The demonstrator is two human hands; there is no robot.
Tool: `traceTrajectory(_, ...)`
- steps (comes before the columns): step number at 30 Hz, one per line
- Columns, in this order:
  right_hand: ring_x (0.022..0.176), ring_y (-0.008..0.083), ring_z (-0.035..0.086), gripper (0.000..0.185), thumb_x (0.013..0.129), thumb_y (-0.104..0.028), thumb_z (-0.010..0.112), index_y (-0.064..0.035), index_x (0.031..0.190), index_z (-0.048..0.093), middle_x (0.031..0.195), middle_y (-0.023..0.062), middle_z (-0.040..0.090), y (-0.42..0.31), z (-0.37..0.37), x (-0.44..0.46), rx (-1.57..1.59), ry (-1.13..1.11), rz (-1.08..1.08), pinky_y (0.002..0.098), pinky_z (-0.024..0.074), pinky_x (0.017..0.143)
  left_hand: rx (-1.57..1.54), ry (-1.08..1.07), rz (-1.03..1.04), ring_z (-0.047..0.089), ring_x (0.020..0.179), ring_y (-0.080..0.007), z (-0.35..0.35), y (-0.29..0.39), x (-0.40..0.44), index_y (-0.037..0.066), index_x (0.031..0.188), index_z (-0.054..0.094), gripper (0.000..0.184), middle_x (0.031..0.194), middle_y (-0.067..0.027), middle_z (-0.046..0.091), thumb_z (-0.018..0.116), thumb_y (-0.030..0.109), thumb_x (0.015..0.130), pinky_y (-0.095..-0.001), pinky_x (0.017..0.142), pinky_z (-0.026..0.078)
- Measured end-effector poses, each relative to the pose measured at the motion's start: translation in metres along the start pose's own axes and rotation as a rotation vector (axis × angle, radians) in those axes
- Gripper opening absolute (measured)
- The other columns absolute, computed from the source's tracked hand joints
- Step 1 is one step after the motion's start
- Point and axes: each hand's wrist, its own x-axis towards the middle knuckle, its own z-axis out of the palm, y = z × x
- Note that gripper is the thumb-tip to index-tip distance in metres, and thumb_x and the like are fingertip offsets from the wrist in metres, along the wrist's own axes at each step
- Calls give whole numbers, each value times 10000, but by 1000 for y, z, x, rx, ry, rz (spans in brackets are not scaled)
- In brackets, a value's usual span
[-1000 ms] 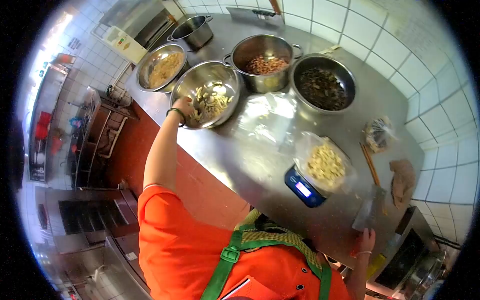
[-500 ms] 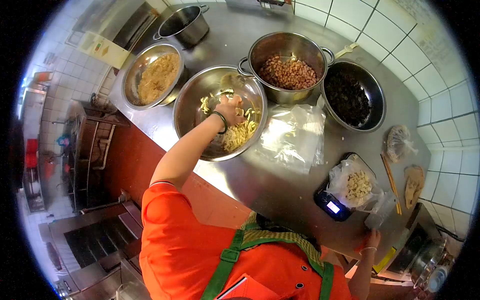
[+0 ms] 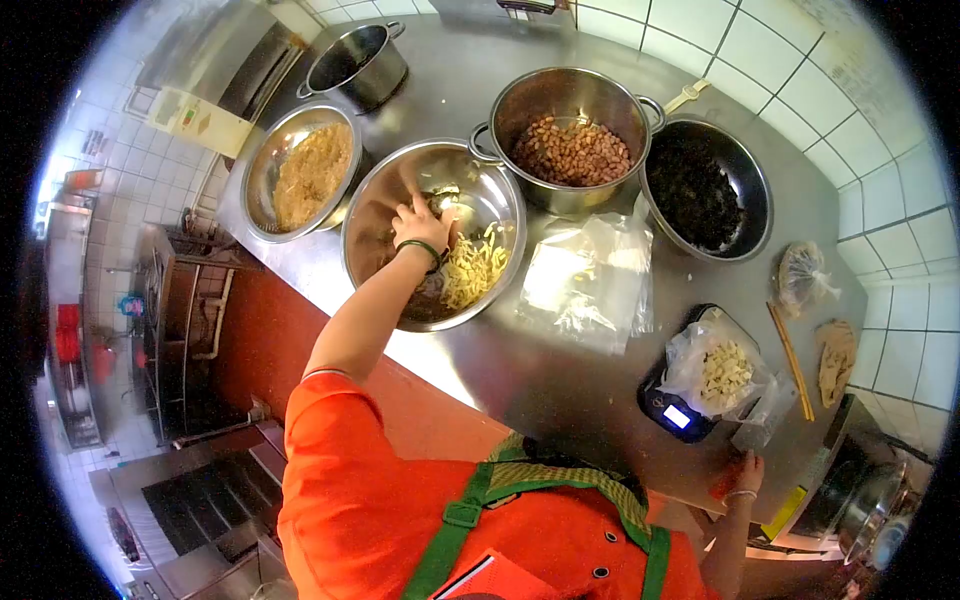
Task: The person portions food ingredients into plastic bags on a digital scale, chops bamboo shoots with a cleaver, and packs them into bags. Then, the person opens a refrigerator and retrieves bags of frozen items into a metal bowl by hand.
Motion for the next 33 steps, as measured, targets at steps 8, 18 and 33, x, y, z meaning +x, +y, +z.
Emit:
traceTrajectory(8, 504, 145, 486, 166, 850, -249, 536, -97, 848, 471, 618, 23, 470, -33, 24, -39, 6, 73, 48, 270, 430, 447, -15, 86, 219, 529, 933, -380, 14, 16, 14, 141, 1125, 470, 347, 1087, -186, 483, 435, 361, 859, -473, 759, 462)
traceTrajectory(18, 672, 131, 488, 245, 837, -230, 550, -31, 979, 519, 748, 32, 511, -83, 40, -78, -40, -37, 94, 287, 439, 576, -629, 341, 290, 573, 583, -226, -12, 22, 58, 18, 855, 595, 270, 717, -113, 622, 480, 262, 866, -352, 568, 463)
traceTrajectory(33, 497, 124, 503, 99, 837, -127, 476, -42, 886, 464, 642, 53, 515, -83, -116, -46, -144, -308, -281, 282, 419, 451, -384, -343, 1223, 569, 688, -364, 115, 349, -497, 51, 864, 513, 185, 835, -171, 572, 536, 229, 819, -423, 614, 477)
